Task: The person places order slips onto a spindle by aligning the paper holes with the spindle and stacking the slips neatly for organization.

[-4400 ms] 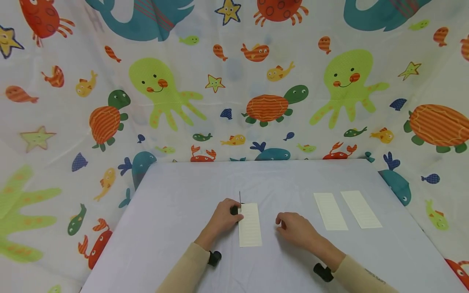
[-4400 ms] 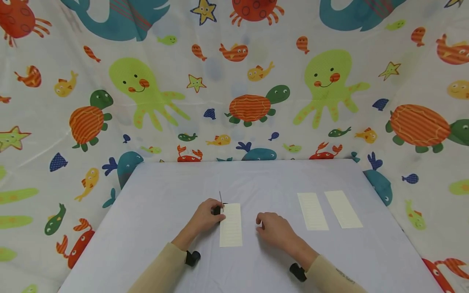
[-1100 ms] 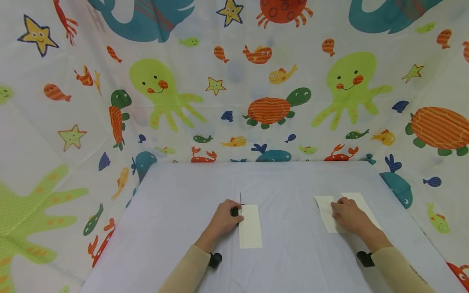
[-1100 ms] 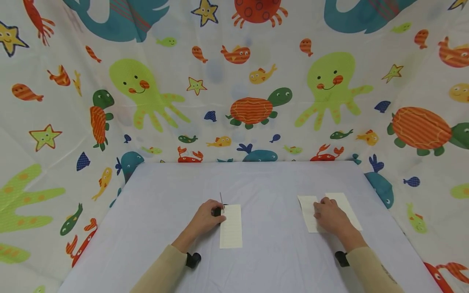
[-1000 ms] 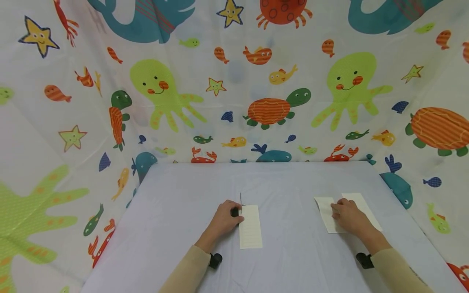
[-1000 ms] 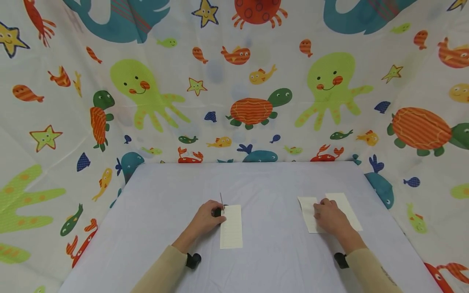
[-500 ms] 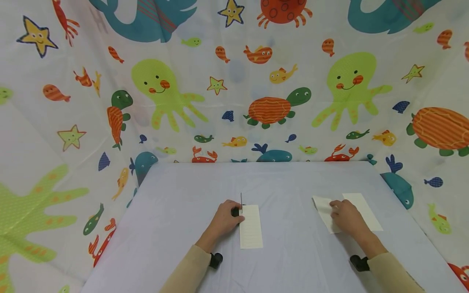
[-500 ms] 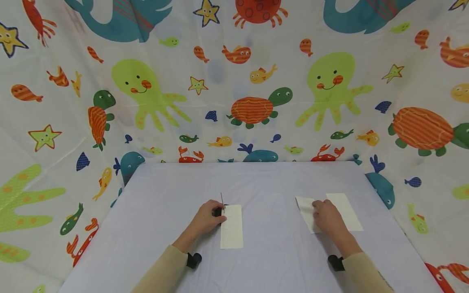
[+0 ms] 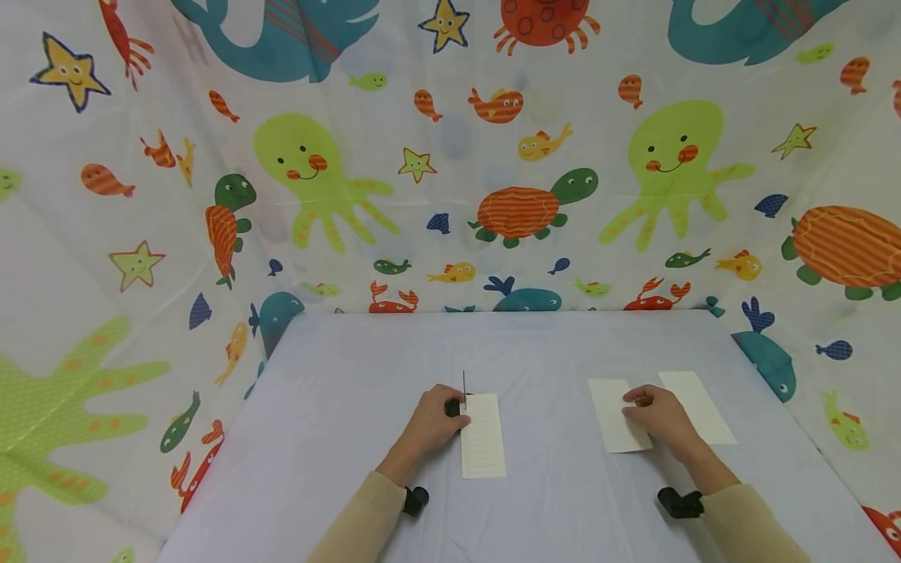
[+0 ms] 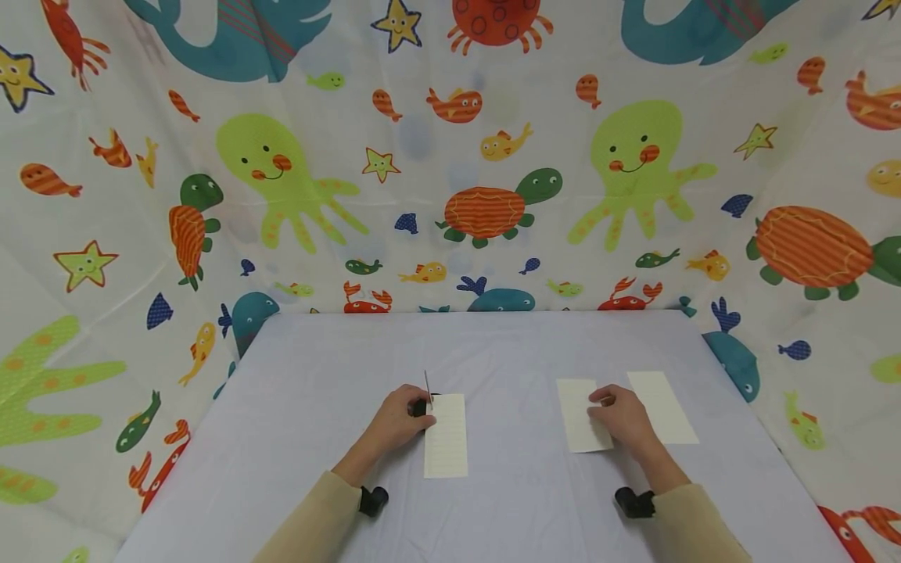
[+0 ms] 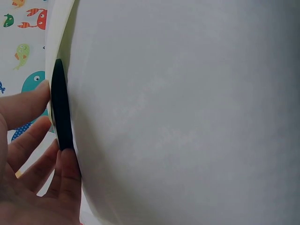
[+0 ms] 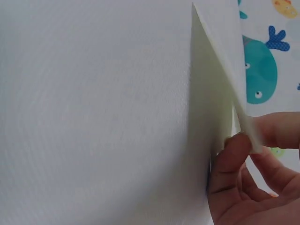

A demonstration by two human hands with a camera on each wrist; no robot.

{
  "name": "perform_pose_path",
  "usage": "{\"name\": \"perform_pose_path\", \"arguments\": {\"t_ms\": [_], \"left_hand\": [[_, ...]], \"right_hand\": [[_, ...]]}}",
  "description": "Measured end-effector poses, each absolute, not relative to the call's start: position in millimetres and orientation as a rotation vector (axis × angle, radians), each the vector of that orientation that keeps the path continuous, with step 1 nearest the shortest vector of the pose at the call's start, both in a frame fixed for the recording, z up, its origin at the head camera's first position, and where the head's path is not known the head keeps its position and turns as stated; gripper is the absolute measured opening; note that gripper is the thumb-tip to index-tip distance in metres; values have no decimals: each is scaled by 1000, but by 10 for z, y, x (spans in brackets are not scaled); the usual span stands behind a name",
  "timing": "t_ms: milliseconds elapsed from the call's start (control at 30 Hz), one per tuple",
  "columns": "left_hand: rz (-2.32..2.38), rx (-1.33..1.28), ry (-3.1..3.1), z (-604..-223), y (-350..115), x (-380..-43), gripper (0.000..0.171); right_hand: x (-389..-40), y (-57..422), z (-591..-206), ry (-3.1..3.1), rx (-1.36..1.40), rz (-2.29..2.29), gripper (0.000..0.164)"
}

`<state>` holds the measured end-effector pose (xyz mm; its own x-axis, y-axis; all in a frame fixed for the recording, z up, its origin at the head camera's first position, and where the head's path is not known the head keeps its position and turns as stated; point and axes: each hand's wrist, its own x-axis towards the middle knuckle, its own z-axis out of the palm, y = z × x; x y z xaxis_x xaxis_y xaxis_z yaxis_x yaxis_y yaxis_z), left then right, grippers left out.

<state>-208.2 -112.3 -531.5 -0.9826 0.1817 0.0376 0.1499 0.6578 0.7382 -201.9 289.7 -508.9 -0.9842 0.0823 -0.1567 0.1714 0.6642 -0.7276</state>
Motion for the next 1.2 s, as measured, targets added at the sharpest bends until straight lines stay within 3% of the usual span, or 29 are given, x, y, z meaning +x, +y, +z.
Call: {"name": "perform_pose_path", "arguments": {"t_ms": [433,1200], "left_hand": [[1252,298,2825,-5299,-1127,-2085,32],[1253,274,2831,-5294,-1109,-2077,31]], "right_hand": [[-2020,2753,-5110,2707,342,-1385,36],[-1945,2359,-5144,2595,210,-1618,35]]}}
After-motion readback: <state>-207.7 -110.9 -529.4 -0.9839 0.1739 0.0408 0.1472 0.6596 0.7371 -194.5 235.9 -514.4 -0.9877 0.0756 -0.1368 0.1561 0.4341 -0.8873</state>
